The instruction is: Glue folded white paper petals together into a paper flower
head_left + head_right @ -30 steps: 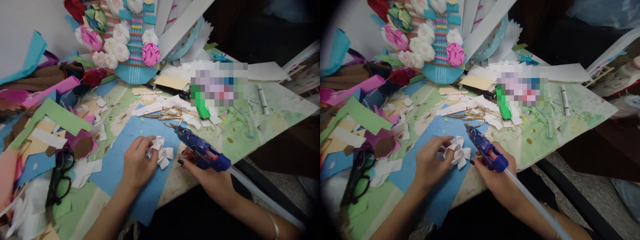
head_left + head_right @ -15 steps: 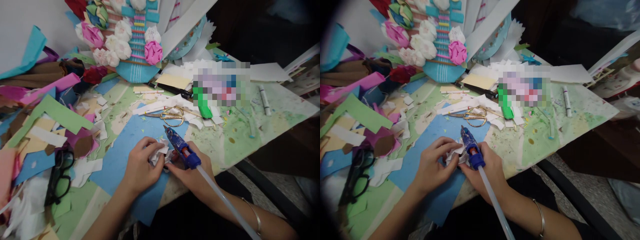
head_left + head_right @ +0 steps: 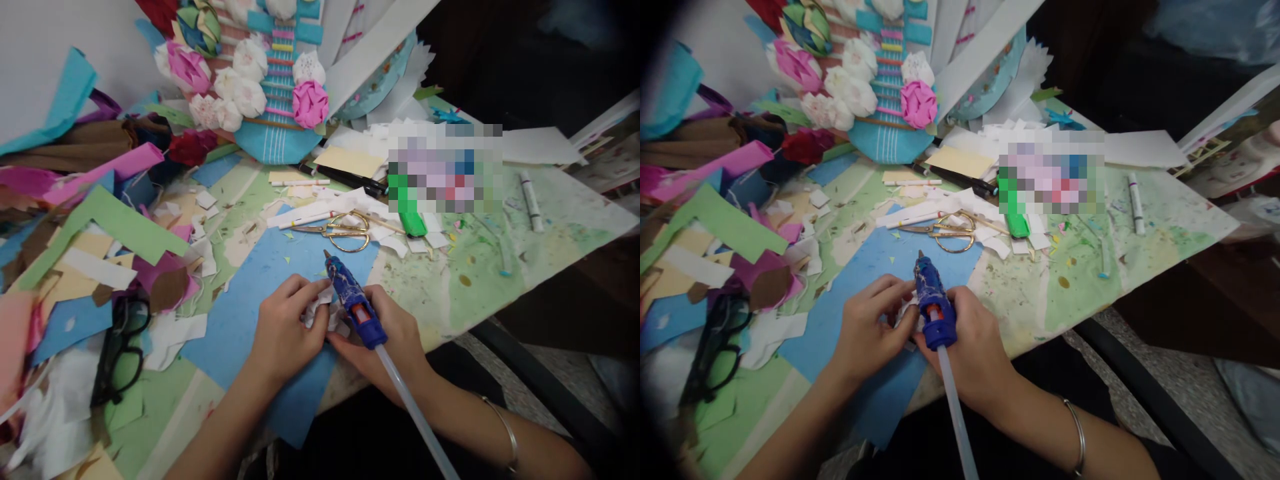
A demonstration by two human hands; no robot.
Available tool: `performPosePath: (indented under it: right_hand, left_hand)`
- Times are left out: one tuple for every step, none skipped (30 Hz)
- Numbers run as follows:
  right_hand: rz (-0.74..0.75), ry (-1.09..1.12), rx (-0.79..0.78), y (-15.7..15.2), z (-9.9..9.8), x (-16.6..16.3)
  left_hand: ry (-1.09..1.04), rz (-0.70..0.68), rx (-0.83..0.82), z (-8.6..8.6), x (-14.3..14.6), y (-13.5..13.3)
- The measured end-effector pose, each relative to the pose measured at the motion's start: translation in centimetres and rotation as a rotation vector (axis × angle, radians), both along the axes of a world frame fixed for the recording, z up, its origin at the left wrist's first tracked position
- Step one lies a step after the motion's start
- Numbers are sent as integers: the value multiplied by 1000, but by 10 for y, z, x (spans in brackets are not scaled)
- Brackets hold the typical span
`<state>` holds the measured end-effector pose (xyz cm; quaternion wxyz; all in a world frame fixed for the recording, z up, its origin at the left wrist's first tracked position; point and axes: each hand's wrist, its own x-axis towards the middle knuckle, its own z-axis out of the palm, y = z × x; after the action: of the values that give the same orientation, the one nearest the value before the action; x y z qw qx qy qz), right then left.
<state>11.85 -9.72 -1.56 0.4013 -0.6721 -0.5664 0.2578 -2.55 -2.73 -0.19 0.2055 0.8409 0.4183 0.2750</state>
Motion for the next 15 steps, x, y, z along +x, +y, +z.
performPosePath:
  right_hand:
    - [3,-13,1,0,1,0]
    - [-2,-27,-1,0,1,0]
    - [-10,-37,-2,0,1,0]
    - [-24,-41,-1,0,1,0]
    - [-35,-37,3,0,0,0]
    - [-52,-29,6,0,-1,1]
    - [-66,-16,10,0,-2,1]
    - [-77,0,13,0,-3,2]
    - [-84,20,13,0,-4,3]
    - [-88,39,10,1,-5,3]
    - [-91,57,7,1,-6,4]
    - [-96,73,1,1,-6,4]
    - [-97,87,-5,1,-6,4]
    - [-97,96,-11,1,-6,4]
    - [-98,100,-16,1,-5,4]
  left_hand:
    - [-4,-2,6,0,0,0]
    - [-12,-5,10,0,-1,0]
    - [-23,-9,10,0,-1,0]
    - [-35,-12,6,0,-2,1]
    - [-48,-17,-8,0,-2,1]
    - [-59,-24,-29,1,-3,2]
    - [-69,-32,-53,1,-4,2]
    - [-74,-42,-77,2,-5,3]
    - [-77,-52,-96,2,-6,3]
    - [-80,-64,-109,3,-6,3]
    - [-84,-75,-119,4,-7,4]
    - [-87,-85,-127,5,-8,4]
    - [-89,-97,-137,5,-8,4]
    - [-87,-109,-150,6,-8,4]
    - [-84,-120,-163,6,-8,5]
